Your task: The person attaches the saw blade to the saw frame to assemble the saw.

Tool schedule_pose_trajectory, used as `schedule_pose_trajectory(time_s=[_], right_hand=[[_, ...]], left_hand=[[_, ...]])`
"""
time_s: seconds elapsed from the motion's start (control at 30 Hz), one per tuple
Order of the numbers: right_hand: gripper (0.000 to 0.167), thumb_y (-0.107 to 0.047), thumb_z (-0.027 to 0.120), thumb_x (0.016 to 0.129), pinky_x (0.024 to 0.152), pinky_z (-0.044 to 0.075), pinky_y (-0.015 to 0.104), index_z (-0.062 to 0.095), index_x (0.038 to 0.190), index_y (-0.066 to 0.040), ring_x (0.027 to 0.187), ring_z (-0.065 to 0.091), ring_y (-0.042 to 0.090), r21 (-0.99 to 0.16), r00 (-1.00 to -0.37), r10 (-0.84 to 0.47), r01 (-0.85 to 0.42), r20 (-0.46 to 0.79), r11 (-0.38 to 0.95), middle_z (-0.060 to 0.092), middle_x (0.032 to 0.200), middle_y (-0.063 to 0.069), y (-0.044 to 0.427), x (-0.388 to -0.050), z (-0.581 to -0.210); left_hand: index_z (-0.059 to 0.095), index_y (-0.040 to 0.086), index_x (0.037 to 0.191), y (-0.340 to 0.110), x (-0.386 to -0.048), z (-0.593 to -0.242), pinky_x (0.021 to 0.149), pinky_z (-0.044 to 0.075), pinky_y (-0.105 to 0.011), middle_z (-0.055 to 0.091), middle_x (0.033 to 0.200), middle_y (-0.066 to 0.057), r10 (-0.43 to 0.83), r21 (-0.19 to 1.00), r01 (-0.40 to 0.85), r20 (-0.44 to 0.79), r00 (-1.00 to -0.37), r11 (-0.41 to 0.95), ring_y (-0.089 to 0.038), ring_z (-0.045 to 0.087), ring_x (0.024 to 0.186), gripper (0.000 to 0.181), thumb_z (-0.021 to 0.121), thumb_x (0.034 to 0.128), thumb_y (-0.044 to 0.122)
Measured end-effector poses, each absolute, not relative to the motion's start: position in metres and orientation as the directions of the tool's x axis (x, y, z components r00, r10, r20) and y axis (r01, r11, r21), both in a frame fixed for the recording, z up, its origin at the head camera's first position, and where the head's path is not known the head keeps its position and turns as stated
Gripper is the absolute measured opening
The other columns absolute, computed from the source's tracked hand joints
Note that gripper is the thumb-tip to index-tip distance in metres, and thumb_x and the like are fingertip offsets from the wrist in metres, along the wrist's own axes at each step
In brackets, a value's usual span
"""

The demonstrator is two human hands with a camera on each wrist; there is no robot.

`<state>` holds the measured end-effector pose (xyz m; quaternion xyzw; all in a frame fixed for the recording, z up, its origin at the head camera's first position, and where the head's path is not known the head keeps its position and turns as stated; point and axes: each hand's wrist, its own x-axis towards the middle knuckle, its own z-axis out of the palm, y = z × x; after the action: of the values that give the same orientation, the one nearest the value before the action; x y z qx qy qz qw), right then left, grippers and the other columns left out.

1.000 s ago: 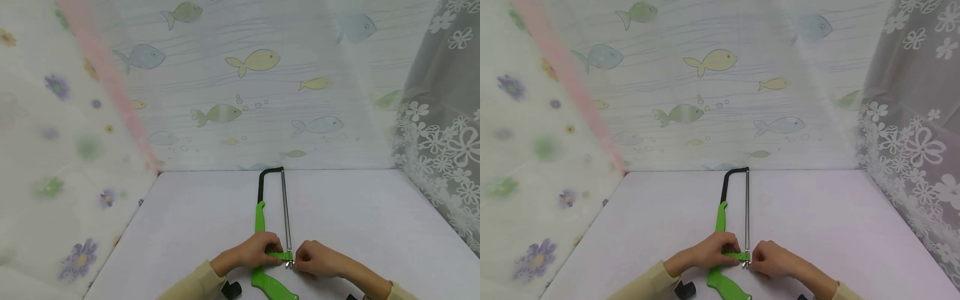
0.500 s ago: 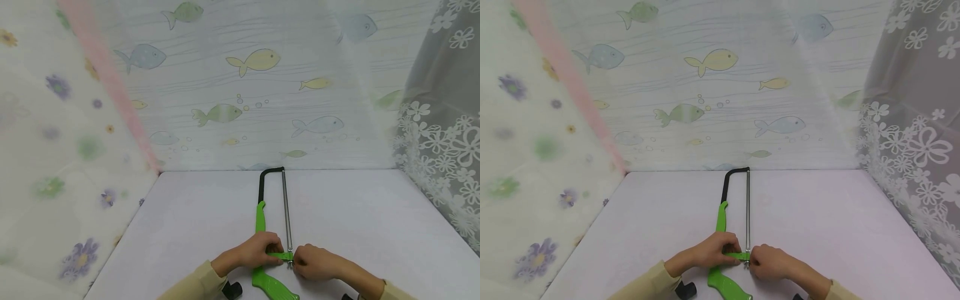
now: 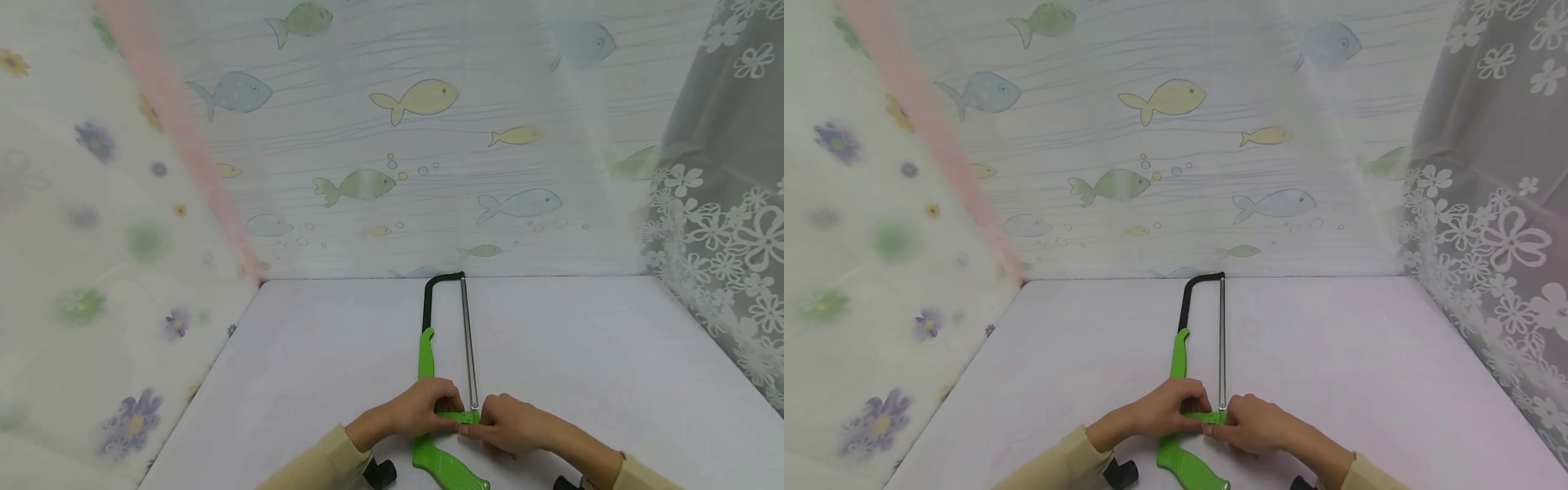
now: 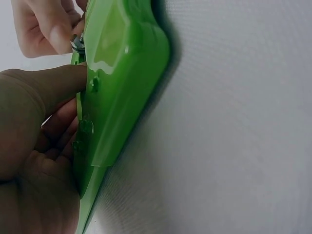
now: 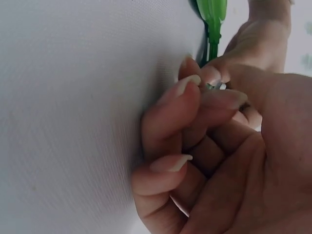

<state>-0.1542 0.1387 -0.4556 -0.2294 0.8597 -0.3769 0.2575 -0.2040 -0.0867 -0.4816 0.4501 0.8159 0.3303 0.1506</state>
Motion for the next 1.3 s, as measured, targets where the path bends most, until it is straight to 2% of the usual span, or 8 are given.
schedule_pose_trajectory(time_s=[0.13, 0.33, 0.47, 0.57, 0.67, 0.87, 1.03, 1.3], right_hand=[[0.055, -0.038, 0.066, 0.099, 0.041, 0.031, 0.022, 0.061, 0.056, -0.004, 0.038, 0.04, 0.003, -0.756, -0.784, -0.564, -0.199, -0.258, 0.623, 0.045, 0.044, -0.01, 0.136, -0.153, -0.454], [0.038, -0.032, 0.071, 0.088, 0.044, 0.031, 0.024, 0.063, 0.057, -0.012, 0.046, 0.042, 0.007, -0.691, -0.855, -0.467, -0.198, -0.226, 0.696, 0.049, 0.048, -0.01, 0.134, -0.151, -0.455], [0.027, -0.026, 0.072, 0.085, 0.046, 0.033, 0.024, 0.065, 0.064, -0.012, 0.05, 0.043, 0.008, -0.742, -0.856, -0.467, -0.163, -0.221, 0.65, 0.051, 0.054, -0.008, 0.135, -0.153, -0.457], [0.024, -0.022, 0.07, 0.089, 0.047, 0.033, 0.024, 0.068, 0.071, -0.007, 0.051, 0.043, 0.009, -0.829, -0.816, -0.52, -0.096, -0.252, 0.552, 0.051, 0.057, -0.005, 0.14, -0.157, -0.457], [0.024, -0.016, 0.067, 0.096, 0.049, 0.042, 0.024, 0.07, 0.081, 0.003, 0.055, 0.051, 0.01, -0.915, -0.738, -0.618, -0.003, -0.27, 0.403, 0.058, 0.062, -0.001, 0.149, -0.163, -0.459], [0.027, -0.001, 0.059, 0.101, 0.07, 0.06, 0.026, 0.061, 0.103, 0.025, 0.076, 0.072, 0.014, -0.966, -0.549, -0.802, 0.22, -0.236, 0.134, 0.071, 0.084, 0.009, 0.164, -0.176, -0.473], [0.029, 0.001, 0.058, 0.101, 0.076, 0.06, 0.028, 0.057, 0.108, 0.029, 0.084, 0.074, 0.016, -0.958, -0.478, -0.852, 0.272, -0.214, 0.089, 0.073, 0.09, 0.011, 0.169, -0.182, -0.48], [0.028, -0.001, 0.058, 0.101, 0.078, 0.06, 0.029, 0.058, 0.108, 0.027, 0.087, 0.074, 0.017, -0.96, -0.442, -0.872, 0.261, -0.21, 0.099, 0.074, 0.094, 0.012, 0.169, -0.184, -0.483]], left_hand=[[0.071, 0.011, 0.102, -0.086, -0.204, -0.482, 0.072, 0.05, -0.012, 0.066, 0.094, 0.008, 0.833, 0.675, 0.636, 0.058, -0.55, 0.373, 0.007, 0.056, 0.081, 0.015, 0.08, 0.0907, 0.013], [0.071, 0.012, 0.1, -0.085, -0.204, -0.481, 0.072, 0.049, -0.012, 0.065, 0.093, 0.01, 0.833, 0.678, 0.631, 0.051, -0.551, 0.376, 0.007, 0.054, 0.08, 0.012, 0.079, 0.0919, 0.013], [0.07, 0.012, 0.1, -0.085, -0.204, -0.481, 0.072, 0.05, -0.012, 0.065, 0.093, 0.01, 0.835, 0.677, 0.634, 0.051, -0.547, 0.374, 0.006, 0.054, 0.08, 0.012, 0.079, 0.0922, 0.014], [0.071, 0.012, 0.101, -0.086, -0.205, -0.481, 0.073, 0.05, -0.013, 0.065, 0.094, 0.011, 0.835, 0.679, 0.629, 0.043, -0.549, 0.379, 0.006, 0.055, 0.081, 0.012, 0.079, 0.0921, 0.015], [0.071, 0.013, 0.1, -0.087, -0.207, -0.482, 0.072, 0.05, -0.013, 0.064, 0.094, 0.011, 0.834, 0.678, 0.629, 0.042, -0.55, 0.38, 0.006, 0.054, 0.081, 0.012, 0.079, 0.0916, 0.014], [0.07, 0.011, 0.1, -0.087, -0.211, -0.482, 0.073, 0.05, -0.013, 0.065, 0.094, 0.009, 0.848, 0.687, 0.635, 0.05, -0.528, 0.355, 0.006, 0.053, 0.08, 0.013, 0.079, 0.0911, 0.013], [0.07, 0.011, 0.101, -0.087, -0.212, -0.482, 0.074, 0.05, -0.013, 0.065, 0.094, 0.009, 0.852, 0.698, 0.624, 0.036, -0.522, 0.352, 0.006, 0.054, 0.081, 0.013, 0.079, 0.0911, 0.012], [0.07, 0.011, 0.103, -0.09, -0.21, -0.484, 0.076, 0.05, -0.014, 0.064, 0.096, 0.01, 0.851, 0.704, 0.612, 0.021, -0.524, 0.36, 0.006, 0.055, 0.083, 0.014, 0.079, 0.0915, 0.014]])
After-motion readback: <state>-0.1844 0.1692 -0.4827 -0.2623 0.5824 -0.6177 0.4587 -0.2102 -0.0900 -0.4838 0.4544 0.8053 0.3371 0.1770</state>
